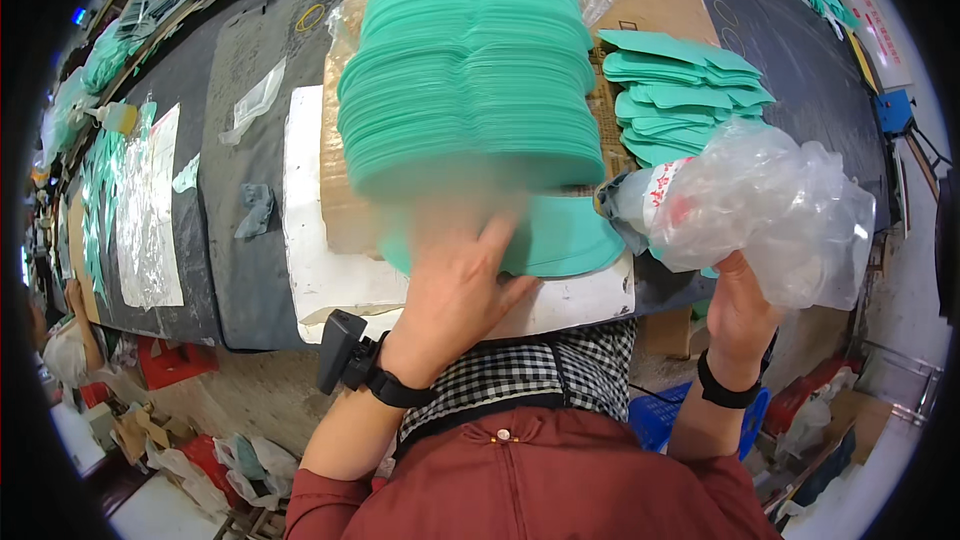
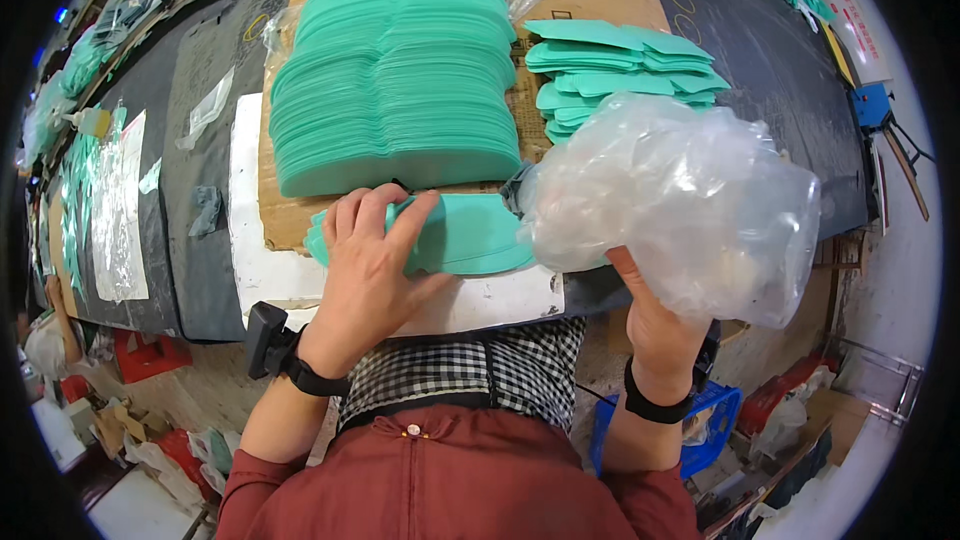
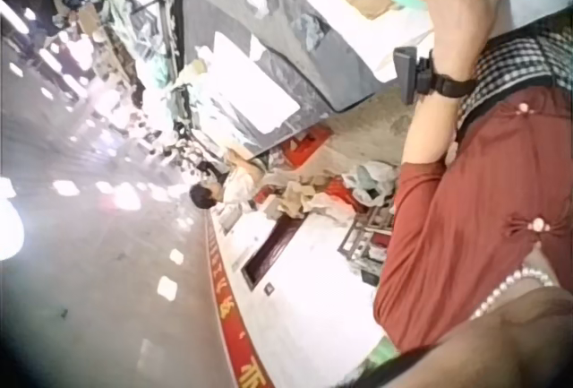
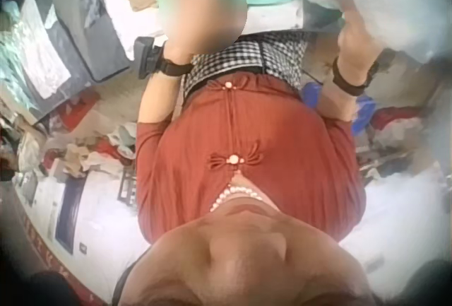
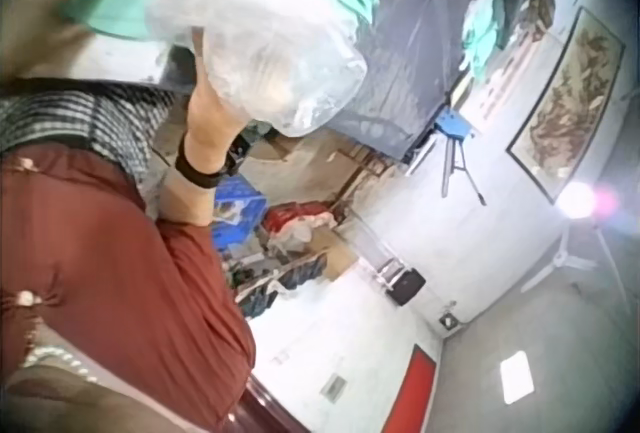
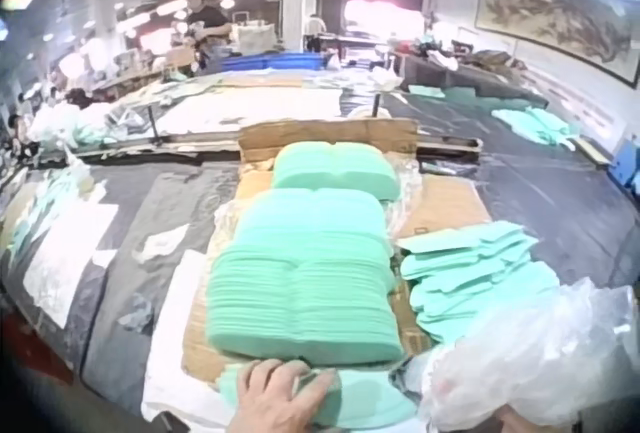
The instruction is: The person is applying liquid adhesive from a plastic bottle to green shoe component pieces and stacking them.
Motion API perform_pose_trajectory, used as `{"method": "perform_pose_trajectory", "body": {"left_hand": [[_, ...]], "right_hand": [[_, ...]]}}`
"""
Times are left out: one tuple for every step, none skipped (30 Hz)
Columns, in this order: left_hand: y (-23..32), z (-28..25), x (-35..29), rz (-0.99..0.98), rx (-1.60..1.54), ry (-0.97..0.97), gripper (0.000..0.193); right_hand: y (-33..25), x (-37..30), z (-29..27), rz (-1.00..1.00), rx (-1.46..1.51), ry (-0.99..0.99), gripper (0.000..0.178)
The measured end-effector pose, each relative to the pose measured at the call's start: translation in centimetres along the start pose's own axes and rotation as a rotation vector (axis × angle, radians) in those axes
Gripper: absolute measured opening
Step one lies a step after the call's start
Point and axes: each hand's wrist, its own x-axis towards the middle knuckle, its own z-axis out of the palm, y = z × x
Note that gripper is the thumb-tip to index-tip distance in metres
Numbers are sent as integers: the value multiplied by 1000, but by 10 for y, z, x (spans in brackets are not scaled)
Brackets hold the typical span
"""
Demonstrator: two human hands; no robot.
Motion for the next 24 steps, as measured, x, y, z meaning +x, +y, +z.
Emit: {"method": "perform_pose_trajectory", "body": {"left_hand": [[0,0,0,-1,0,1,82],[1,-2,0,-6,2,5,81],[2,-3,0,-5,3,2,81],[2,-4,0,-10,3,-8,80],[3,-5,0,-9,0,-20,79],[3,-7,-1,-9,3,-24,79],[2,-10,-3,14,-8,-38,77],[1,-12,-6,42,-25,-52,75],[-1,-14,-10,46,-28,-55,75],[-5,-16,-15,48,-27,0,72],[-9,-21,-22,46,-21,59,70],[-14,-22,-29,3,25,99,68],[-23,-19,-34,-58,64,84,65],[-30,-18,-37,-86,-23,126,51],[-35,-17,-38,-113,-112,169,39],[-33,-21,-36,-53,-10,203,37],[-31,-24,-35,6,90,237,35],[-32,-23,-39,-107,15,175,38],[-31,-23,-40,-120,17,188,38],[-30,-21,-39,-106,6,209,37],[-29,-20,-41,-90,-6,217,36],[-30,-19,-42,-81,8,225,37],[-32,-19,-44,-88,0,230,37],[-34,-20,-45,-77,0,219,36]], "right_hand": [[5,-3,-3,-17,-50,-19,45],[11,-7,-8,-15,-49,-16,45],[17,-13,-14,-59,-207,-129,53],[19,-18,-18,-103,-364,-243,62],[15,-20,-16,-100,-366,-238,62],[7,-21,-10,-221,-561,-293,59],[-1,-21,-5,-344,-756,-346,57],[-7,-17,-3,-458,-880,-464,53],[-3,-22,-1,-453,-885,-462,53],[7,-29,4,-421,-879,-462,49],[10,-33,11,-394,-866,-463,47],[9,-30,33,-389,-869,-460,47],[7,-20,68,-124,-330,-398,47],[4,-13,87,133,215,-319,47],[-1,-10,84,133,210,-319,47],[-9,-4,78,105,1,-437,48],[-12,0,69,74,-212,-552,48],[6,-8,51,-189,-387,-485,50],[10,-8,28,-568,-876,-515,53],[19,-9,1,-697,-1106,-490,58],[19,-10,-16,-701,-1109,-496,58],[19,-10,-29,-369,-755,-386,60],[17,-9,-32,-47,-390,-273,61],[14,-9,-31,-51,-394,-283,61]]}}
